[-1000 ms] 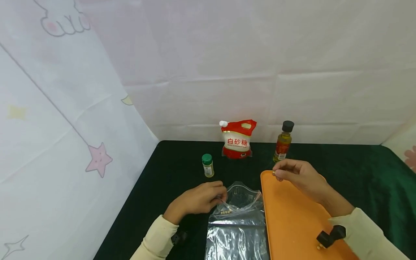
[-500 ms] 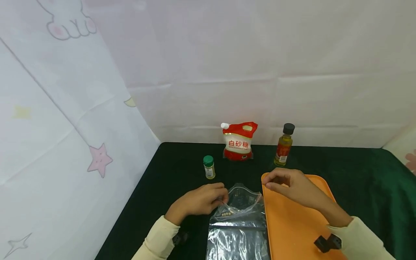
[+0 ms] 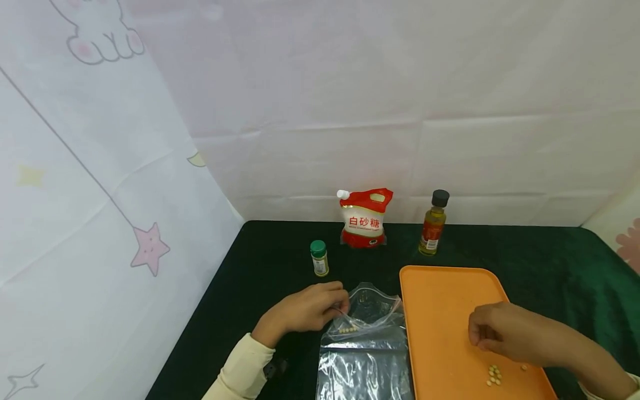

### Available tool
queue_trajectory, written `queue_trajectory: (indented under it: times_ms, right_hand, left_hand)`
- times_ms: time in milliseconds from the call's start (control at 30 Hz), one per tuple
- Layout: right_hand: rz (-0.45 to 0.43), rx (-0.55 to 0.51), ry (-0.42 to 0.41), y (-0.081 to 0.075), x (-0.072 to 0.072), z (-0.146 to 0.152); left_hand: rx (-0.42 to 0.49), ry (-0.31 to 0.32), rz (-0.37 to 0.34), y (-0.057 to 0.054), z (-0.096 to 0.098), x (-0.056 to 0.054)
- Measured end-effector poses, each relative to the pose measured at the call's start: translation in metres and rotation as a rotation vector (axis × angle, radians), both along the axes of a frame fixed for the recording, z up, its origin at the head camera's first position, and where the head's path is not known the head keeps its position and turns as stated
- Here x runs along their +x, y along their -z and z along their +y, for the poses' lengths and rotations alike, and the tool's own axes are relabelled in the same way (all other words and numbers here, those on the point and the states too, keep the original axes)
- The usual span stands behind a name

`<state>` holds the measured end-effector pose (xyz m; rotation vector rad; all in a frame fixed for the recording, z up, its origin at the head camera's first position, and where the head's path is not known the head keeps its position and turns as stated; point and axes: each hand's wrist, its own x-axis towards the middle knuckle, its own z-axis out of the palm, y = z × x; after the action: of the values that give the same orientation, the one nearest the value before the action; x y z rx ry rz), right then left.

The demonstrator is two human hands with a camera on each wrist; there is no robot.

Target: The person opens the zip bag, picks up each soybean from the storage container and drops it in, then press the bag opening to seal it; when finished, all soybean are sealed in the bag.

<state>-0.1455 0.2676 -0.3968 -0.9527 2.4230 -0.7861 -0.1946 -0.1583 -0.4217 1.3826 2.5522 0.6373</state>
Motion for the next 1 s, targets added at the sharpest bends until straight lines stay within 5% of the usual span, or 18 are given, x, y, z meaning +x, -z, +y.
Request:
queue_trajectory:
  times_ms: [400,733,1000]
  right_hand:
    - [0.076,-0.004,0.005,0.041,0.023,0.018]
    - [0.044,0.059,0.108,0.039,0.016,0.012]
    - [0.071,0.071,0.099,0.043,0.013,0.008]
  left_hand:
    - [0.002,0.014,0.003,0.0,0.001,0.0]
    - [-0.014,0.002,-0.006,-0.002,0.001,0.0]
    - [-0.009,0.015,0.006,0.0,0.0,-0.001]
